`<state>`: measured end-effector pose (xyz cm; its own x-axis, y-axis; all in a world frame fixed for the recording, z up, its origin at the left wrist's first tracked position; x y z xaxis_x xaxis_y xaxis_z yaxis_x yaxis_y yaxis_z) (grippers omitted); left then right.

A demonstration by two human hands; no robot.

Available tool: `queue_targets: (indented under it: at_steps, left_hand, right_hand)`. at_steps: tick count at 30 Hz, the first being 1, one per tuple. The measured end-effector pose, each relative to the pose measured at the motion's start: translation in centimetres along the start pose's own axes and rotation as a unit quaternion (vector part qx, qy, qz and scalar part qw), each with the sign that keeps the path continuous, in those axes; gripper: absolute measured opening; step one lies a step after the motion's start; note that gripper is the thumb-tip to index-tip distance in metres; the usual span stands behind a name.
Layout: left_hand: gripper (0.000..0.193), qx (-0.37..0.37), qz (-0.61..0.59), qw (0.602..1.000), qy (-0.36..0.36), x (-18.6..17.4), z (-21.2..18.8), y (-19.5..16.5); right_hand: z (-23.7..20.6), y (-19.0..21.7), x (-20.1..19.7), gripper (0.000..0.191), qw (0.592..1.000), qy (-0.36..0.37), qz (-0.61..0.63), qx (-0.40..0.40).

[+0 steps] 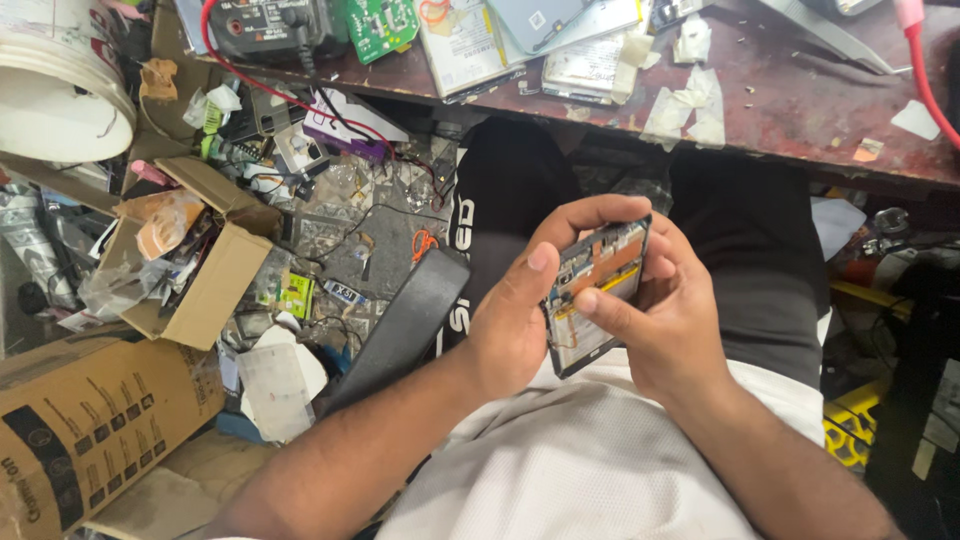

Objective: The person disassembles a smartphone, prying off the back cover and working on the internal battery and board with a small tool. They reassemble the phone, power it on and watch the boot screen, then begin prying at the screen edge with a tool.

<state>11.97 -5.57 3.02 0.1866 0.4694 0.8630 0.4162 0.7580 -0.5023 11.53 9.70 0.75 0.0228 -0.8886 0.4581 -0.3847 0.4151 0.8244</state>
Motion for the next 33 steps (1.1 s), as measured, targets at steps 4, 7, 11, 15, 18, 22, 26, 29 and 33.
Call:
queue_targets:
  at_steps: [4, 7, 11, 15, 18, 22, 26, 29, 33]
  left_hand:
    - [0.068, -0.002, -0.025, 0.999, 0.020, -0.3, 0.2, -0.3]
    - [0.065, -0.003, -0.055, 0.998, 0.028, -0.3, 0.1, -0.1]
    - [0.066, -0.003, -0.044, 0.999, 0.025, -0.2, 0.2, 0.0]
    - [0.067, -0.014, -0.017, 1.000, 0.023, -0.1, 0.0, -0.2]
    - [0.068, -0.024, -0.024, 0.999, 0.020, -0.1, 0.1, -0.2]
    - [0.064, -0.021, -0.043, 0.999, 0.025, -0.3, 0.2, -0.1]
    - [0.063, -0.015, -0.048, 0.998, 0.025, -0.6, 0.3, 0.0]
    - [0.060, -0.025, -0.090, 0.995, 0.033, -0.8, 0.4, 0.1]
    - [0.059, -0.034, -0.095, 0.995, 0.024, -1.0, 0.4, 0.4]
  right_hand:
    - [-0.3, 0.6, -0.8, 0.069, 0.999, 0.051, 0.010, -0.013]
    - [-0.6, 0.6, -1.5, 0.067, 0.997, 0.049, 0.054, -0.007]
    - [-0.8, 0.1, -1.9, 0.065, 0.999, 0.026, 0.020, -0.023]
    - [-0.9, -0.3, -2.2, 0.053, 0.999, 0.021, 0.041, -0.022]
    - [-1.0, -0.6, -2.4, 0.049, 0.998, 0.011, 0.058, -0.035]
    - [-1.1, -0.9, -2.5, 0.048, 0.998, 0.001, 0.037, -0.048]
    - [-1.1, -0.9, -2.7, 0.048, 0.999, -0.004, 0.039, -0.030]
    - [-1.0, -0.6, -2.7, 0.046, 0.999, -0.003, 0.033, -0.014]
    - [-0.7, -0.3, -2.6, 0.041, 1.000, -0.005, 0.027, -0.005]
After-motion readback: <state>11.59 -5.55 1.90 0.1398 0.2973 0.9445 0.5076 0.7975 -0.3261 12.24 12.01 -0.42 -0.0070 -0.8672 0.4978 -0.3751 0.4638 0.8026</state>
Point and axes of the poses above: each hand's wrist, its own z-axis towards the middle knuckle, its own x-axis out of the palm, y = z × x, the point moved 2 cm from there along z, towards the middle knuckle, and after that the axes turned 1 degree about -x, right-handed, at the moved point
